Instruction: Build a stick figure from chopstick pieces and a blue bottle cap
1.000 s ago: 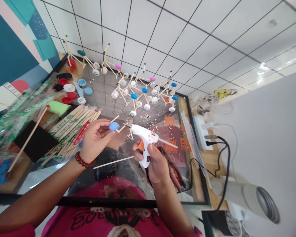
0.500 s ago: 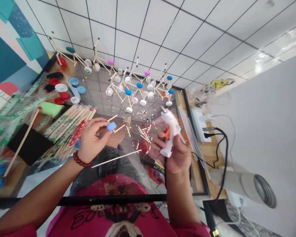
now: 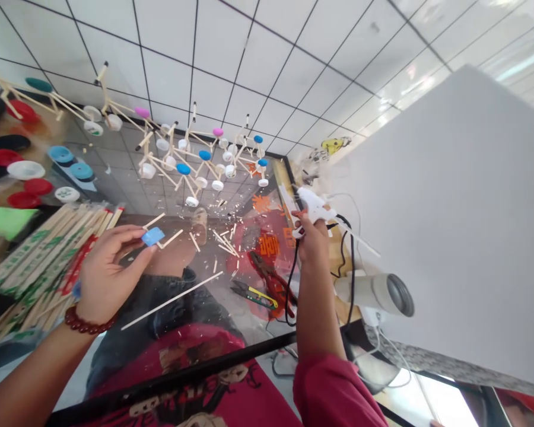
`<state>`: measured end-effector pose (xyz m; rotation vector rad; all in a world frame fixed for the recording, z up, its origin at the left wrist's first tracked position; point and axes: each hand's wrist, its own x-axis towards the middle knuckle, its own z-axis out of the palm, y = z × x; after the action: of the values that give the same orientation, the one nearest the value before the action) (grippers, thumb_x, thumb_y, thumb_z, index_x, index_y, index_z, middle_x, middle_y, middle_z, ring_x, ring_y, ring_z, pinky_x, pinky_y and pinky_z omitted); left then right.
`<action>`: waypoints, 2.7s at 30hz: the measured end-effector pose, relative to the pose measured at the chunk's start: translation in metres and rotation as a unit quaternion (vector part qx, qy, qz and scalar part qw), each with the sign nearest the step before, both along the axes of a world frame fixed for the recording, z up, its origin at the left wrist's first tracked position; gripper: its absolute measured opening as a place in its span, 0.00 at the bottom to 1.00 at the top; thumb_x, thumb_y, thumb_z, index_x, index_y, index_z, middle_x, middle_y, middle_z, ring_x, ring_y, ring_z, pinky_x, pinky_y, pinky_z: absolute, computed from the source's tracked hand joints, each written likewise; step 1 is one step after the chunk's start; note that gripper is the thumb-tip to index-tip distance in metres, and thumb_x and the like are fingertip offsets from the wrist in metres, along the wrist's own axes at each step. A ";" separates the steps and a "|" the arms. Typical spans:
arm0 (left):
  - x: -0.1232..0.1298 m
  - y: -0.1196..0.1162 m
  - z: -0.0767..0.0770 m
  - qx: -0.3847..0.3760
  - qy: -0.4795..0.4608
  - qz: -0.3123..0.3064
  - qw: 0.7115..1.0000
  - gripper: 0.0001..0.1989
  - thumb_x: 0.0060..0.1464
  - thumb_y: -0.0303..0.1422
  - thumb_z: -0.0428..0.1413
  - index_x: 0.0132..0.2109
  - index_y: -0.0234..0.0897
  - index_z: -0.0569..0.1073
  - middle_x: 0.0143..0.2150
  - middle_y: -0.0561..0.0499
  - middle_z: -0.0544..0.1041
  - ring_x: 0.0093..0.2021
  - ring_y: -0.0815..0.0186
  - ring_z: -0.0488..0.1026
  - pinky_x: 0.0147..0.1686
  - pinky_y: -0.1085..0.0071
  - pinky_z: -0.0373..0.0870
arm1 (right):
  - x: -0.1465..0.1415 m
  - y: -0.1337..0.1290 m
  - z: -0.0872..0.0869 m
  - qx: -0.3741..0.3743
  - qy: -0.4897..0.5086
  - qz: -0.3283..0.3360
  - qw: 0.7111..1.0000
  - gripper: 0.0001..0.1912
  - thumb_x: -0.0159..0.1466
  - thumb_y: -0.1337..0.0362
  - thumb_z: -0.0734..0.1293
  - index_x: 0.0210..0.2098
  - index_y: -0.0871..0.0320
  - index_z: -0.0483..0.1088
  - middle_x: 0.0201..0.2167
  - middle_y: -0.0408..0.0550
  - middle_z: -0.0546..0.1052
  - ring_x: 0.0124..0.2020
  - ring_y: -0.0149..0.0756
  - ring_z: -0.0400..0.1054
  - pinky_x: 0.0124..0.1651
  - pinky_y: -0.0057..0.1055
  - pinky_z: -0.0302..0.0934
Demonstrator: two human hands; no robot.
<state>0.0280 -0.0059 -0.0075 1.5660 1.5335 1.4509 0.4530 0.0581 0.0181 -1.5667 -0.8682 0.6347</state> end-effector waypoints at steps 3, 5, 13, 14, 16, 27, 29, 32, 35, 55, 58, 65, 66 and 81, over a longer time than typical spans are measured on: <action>0.000 0.000 0.001 0.001 -0.002 0.005 1.000 0.14 0.57 0.37 0.71 0.49 0.41 0.83 0.55 0.45 0.83 0.51 0.54 0.84 0.55 0.49 0.88 | 0.007 0.010 -0.020 -0.045 -0.083 -0.007 0.996 0.27 0.58 0.42 0.72 0.47 0.54 0.75 0.43 0.50 0.84 0.42 0.43 0.76 0.42 0.38 0.72; 0.000 0.000 0.001 -0.001 -0.006 0.008 1.000 0.13 0.57 0.36 0.71 0.49 0.41 0.83 0.55 0.45 0.83 0.51 0.54 0.84 0.56 0.49 0.88 | 0.009 0.015 -0.030 -0.052 -0.096 -0.011 0.994 0.28 0.60 0.43 0.70 0.52 0.55 0.75 0.49 0.52 0.85 0.50 0.48 0.78 0.49 0.41 0.74; 0.000 0.001 0.000 -0.011 -0.023 0.014 1.000 0.13 0.56 0.36 0.71 0.48 0.39 0.83 0.54 0.45 0.84 0.48 0.55 0.85 0.54 0.50 0.88 | 0.014 0.015 -0.044 -0.094 -0.154 -0.009 0.984 0.33 0.61 0.48 0.69 0.60 0.59 0.74 0.57 0.60 0.84 0.57 0.52 0.78 0.64 0.49 0.70; -0.001 0.001 0.000 -0.015 -0.022 0.015 1.000 0.14 0.56 0.36 0.71 0.49 0.39 0.83 0.54 0.45 0.85 0.48 0.56 0.85 0.54 0.50 0.87 | 0.015 0.013 -0.044 -0.103 -0.162 -0.005 0.981 0.33 0.60 0.49 0.70 0.60 0.60 0.75 0.56 0.60 0.84 0.56 0.52 0.78 0.64 0.50 0.70; -0.002 0.001 -0.001 -0.020 -0.019 0.017 0.999 0.15 0.57 0.38 0.72 0.49 0.40 0.83 0.54 0.45 0.85 0.48 0.56 0.85 0.54 0.50 0.87 | 0.016 0.011 -0.042 -0.125 -0.182 0.010 0.975 0.33 0.59 0.48 0.71 0.59 0.59 0.76 0.54 0.59 0.85 0.54 0.53 0.78 0.62 0.49 0.70; -0.008 0.003 -0.003 -0.038 0.072 0.010 0.997 0.15 0.60 0.41 0.69 0.51 0.42 0.84 0.53 0.45 0.88 0.51 0.51 0.84 0.60 0.47 0.82 | 0.023 -0.044 0.002 -0.265 -0.395 0.092 0.875 0.16 0.59 0.49 0.72 0.37 0.55 0.80 0.36 0.57 0.84 0.42 0.53 0.76 0.50 0.46 0.68; -0.009 0.004 -0.003 -0.029 0.093 0.010 0.995 0.14 0.61 0.41 0.68 0.50 0.42 0.84 0.54 0.44 0.88 0.53 0.49 0.84 0.60 0.46 0.81 | 0.018 -0.069 0.015 -0.267 -0.448 0.050 0.852 0.23 0.63 0.46 0.70 0.44 0.56 0.83 0.42 0.62 0.86 0.42 0.56 0.78 0.48 0.48 0.68; -0.011 0.005 -0.002 -0.018 0.105 0.002 0.994 0.11 0.62 0.40 0.67 0.49 0.45 0.84 0.54 0.44 0.88 0.55 0.49 0.85 0.61 0.48 0.80 | -0.008 -0.093 0.030 -0.185 -0.435 0.050 0.880 0.27 0.69 0.42 0.67 0.54 0.53 0.84 0.47 0.59 0.88 0.43 0.55 0.80 0.48 0.47 0.71; -0.012 0.005 -0.002 -0.018 0.121 -0.001 0.992 0.10 0.63 0.39 0.66 0.50 0.46 0.84 0.54 0.44 0.89 0.56 0.48 0.85 0.62 0.48 0.79 | -0.054 -0.097 0.037 -0.112 -0.375 0.134 0.910 0.24 0.70 0.44 0.69 0.53 0.52 0.85 0.48 0.58 0.88 0.46 0.55 0.82 0.51 0.49 0.72; -0.014 0.008 -0.008 -0.039 0.166 -0.007 0.985 0.08 0.59 0.38 0.67 0.46 0.47 0.86 0.50 0.46 0.89 0.52 0.46 0.85 0.60 0.45 0.79 | -0.152 -0.076 0.003 -0.067 -0.164 0.363 0.915 0.06 0.71 0.57 0.73 0.40 0.43 0.84 0.39 0.51 0.84 0.44 0.53 0.77 0.54 0.49 0.68; -0.012 0.008 -0.006 -0.032 0.170 -0.017 0.985 0.09 0.59 0.37 0.67 0.46 0.46 0.85 0.51 0.45 0.89 0.53 0.47 0.85 0.60 0.47 0.80 | -0.151 -0.076 0.002 -0.060 -0.165 0.362 0.915 0.06 0.71 0.56 0.73 0.40 0.43 0.84 0.39 0.50 0.85 0.44 0.53 0.77 0.54 0.49 0.69; -0.012 0.006 -0.005 -0.036 0.194 -0.004 0.980 0.13 0.57 0.37 0.67 0.49 0.44 0.85 0.53 0.45 0.88 0.55 0.47 0.85 0.62 0.49 0.79 | -0.150 -0.077 0.003 -0.064 -0.228 0.366 0.900 0.10 0.75 0.57 0.69 0.42 0.46 0.84 0.41 0.53 0.87 0.45 0.53 0.80 0.54 0.50 0.70; -0.011 0.006 -0.005 -0.036 0.201 -0.003 0.979 0.13 0.57 0.37 0.67 0.49 0.44 0.85 0.54 0.44 0.88 0.55 0.47 0.85 0.62 0.49 0.79 | -0.149 -0.077 0.002 -0.060 -0.240 0.366 0.897 0.11 0.75 0.58 0.68 0.43 0.47 0.84 0.42 0.53 0.87 0.45 0.52 0.80 0.53 0.49 0.70; -0.016 0.009 -0.006 -0.022 0.174 -0.031 0.984 0.09 0.63 0.33 0.63 0.49 0.45 0.85 0.52 0.46 0.90 0.55 0.48 0.86 0.64 0.46 0.78 | -0.163 -0.061 0.000 0.031 -0.392 0.409 0.824 0.12 0.77 0.69 0.67 0.50 0.53 0.84 0.46 0.51 0.88 0.47 0.45 0.83 0.51 0.39 0.72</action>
<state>0.0121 0.0027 -0.0135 1.8968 1.6751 1.1430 0.2902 -0.0028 0.0178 -1.3359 -2.2317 0.5129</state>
